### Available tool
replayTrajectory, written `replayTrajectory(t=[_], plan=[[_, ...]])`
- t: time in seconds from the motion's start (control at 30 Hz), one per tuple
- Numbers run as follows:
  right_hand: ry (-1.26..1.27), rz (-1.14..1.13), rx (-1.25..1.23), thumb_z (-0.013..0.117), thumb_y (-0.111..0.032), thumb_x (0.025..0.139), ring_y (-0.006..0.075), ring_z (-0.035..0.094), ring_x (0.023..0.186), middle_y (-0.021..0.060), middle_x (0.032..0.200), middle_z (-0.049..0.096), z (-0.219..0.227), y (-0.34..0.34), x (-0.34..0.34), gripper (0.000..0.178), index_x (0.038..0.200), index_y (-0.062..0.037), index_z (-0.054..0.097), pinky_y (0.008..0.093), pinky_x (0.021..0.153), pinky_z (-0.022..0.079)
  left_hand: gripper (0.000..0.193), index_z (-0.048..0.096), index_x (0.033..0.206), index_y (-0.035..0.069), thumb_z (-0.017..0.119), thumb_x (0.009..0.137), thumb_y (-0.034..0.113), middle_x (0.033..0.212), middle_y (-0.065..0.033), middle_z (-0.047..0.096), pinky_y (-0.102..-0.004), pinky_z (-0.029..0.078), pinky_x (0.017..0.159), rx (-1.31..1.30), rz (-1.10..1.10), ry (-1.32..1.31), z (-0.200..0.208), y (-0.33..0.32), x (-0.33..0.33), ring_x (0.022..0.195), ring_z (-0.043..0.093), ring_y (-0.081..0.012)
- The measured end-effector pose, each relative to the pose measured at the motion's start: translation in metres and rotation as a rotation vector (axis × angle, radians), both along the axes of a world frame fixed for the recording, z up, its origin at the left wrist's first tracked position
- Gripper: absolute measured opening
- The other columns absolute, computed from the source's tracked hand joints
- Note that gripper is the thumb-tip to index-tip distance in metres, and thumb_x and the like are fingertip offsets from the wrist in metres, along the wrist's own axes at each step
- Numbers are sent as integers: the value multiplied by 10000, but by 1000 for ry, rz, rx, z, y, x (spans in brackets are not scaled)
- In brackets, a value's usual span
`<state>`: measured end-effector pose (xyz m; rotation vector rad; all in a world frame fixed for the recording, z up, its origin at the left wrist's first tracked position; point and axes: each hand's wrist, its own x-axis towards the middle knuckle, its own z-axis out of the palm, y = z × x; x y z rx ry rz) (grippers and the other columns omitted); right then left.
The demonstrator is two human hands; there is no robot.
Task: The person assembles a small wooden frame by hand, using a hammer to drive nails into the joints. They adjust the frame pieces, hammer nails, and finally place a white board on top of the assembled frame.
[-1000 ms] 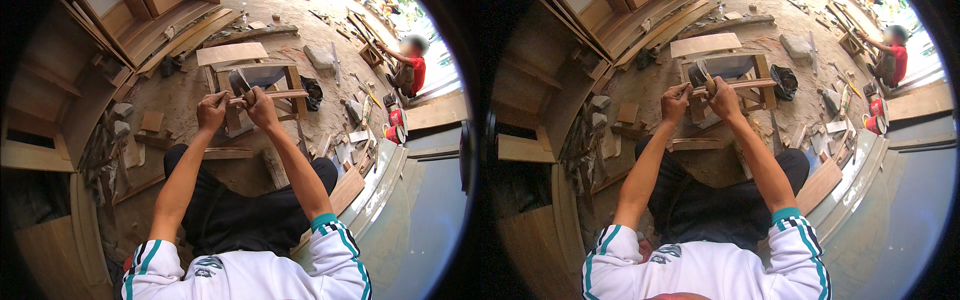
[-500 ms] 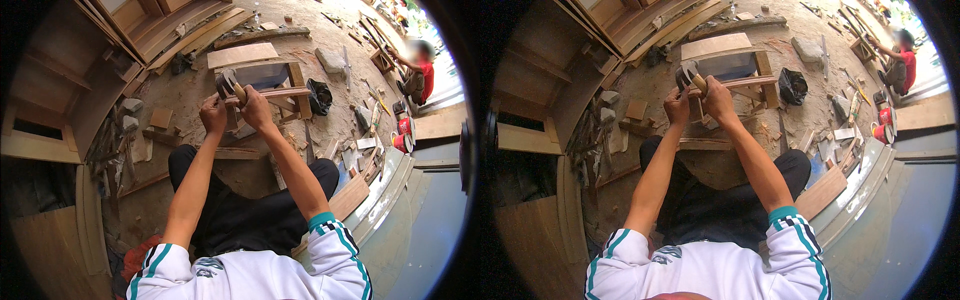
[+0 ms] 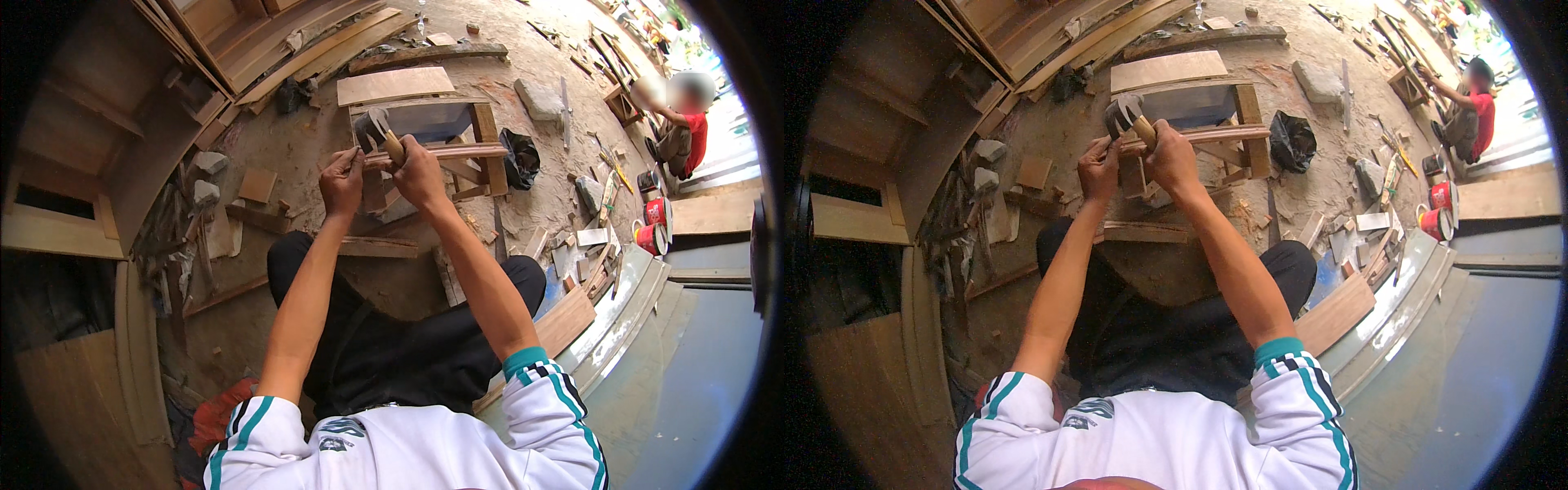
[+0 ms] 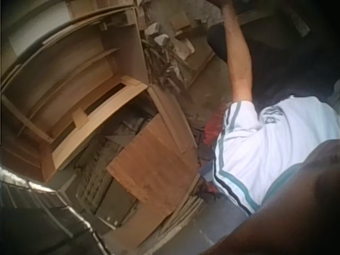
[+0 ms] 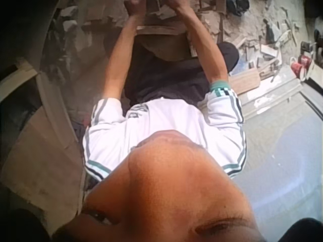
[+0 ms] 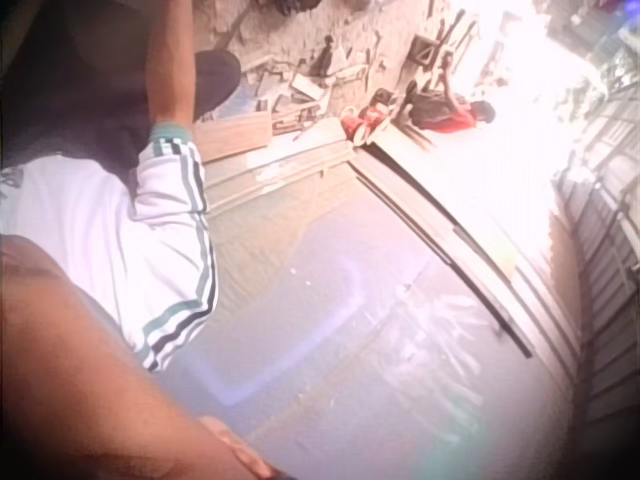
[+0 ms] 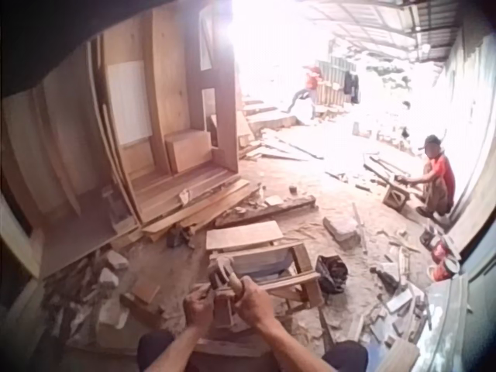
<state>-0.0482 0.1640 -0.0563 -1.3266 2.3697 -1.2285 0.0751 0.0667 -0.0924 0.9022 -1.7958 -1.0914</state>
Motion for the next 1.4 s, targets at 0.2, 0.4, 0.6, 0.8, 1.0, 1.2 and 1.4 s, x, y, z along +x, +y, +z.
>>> replayTrajectory(t=[0.2, 0.4, 0.6, 0.8, 1.0, 1.2, 1.4], plan=[[10, -9, -16, 776, -170, 797, 470, 625, 880, 251, 865, 653, 2, -1, 4, 330, 965, -4, 546, 511, 720, 468, 268, 752, 1055, 25, 671, 954, 259, 981, -119, 745, -343, 551, 793, -128, 5, -53, -5, -6, 4, 926, 719, -248], [-99, 15, 13, 733, -127, 800, 454, 644, 902, 268, 909, 663, 3, -4, -1, 270, 973, 16, 582, 480, 751, 496, 218, 767, 1014, 54, 691, 935, 243, 934, -108, 738, -360, 549, 761, -330, 0, -29, -11, -12, 3, 878, 707, -279], [-271, -24, 29, 750, -168, 820, 381, 669, 838, 248, 893, 678, 4, 5, -7, 295, 997, 23, 611, 422, 733, 505, 172, 773, 991, 67, 708, 914, 207, 913, -84, 736, -356, 548, 745, -467, -68, -17, -11, -14, 4, 892, 691, -251], [-259, -53, 30, 788, -257, 840, 147, 581, 741, 74, 820, 653, 16, 13, -2, 344, 1000, -2, 622, 313, 678, 484, 190, 771, 1021, 65, 699, 928, 215, 937, -85, 740, -365, 546, 780, -408, -132, 3, -14, -12, -1, 922, 680, -252], [-362, -61, 14, 762, -299, 887, 114, 595, 646, 48, 781, 638, 20, 26, 4, 350, 1030, -18, 611, 280, 573, 483, 207, 767, 1040, 59, 696, 930, 219, 940, -96, 741, -366, 548, 789, -441, -147, -1, -5, -14, -2, 922, 680, -257], [-475, -24, 6, 682, -299, 944, 145, 572, 551, 77, 734, 623, 66, 44, 26, 320, 1032, -20, 553, 321, 499, 462, 191, 769, 1024, 45, 705, 921, 192, 939, -98, 741, -371, 548, 790, -389, -161, 3, -13, -13, -1, 948, 670, -260], [-299, 28, 150, 665, -313, 936, 286, 650, 696, 169, 781, 652, 73, 48, 29, 354, 1032, 11, 557, 395, 657, 508, 193, 768, 1012, 30, 706, 919, 187, 941, -94, 737, -371, 550, 802, -416, -161, 22, -9, -13, -1, 965, 663, -256]])
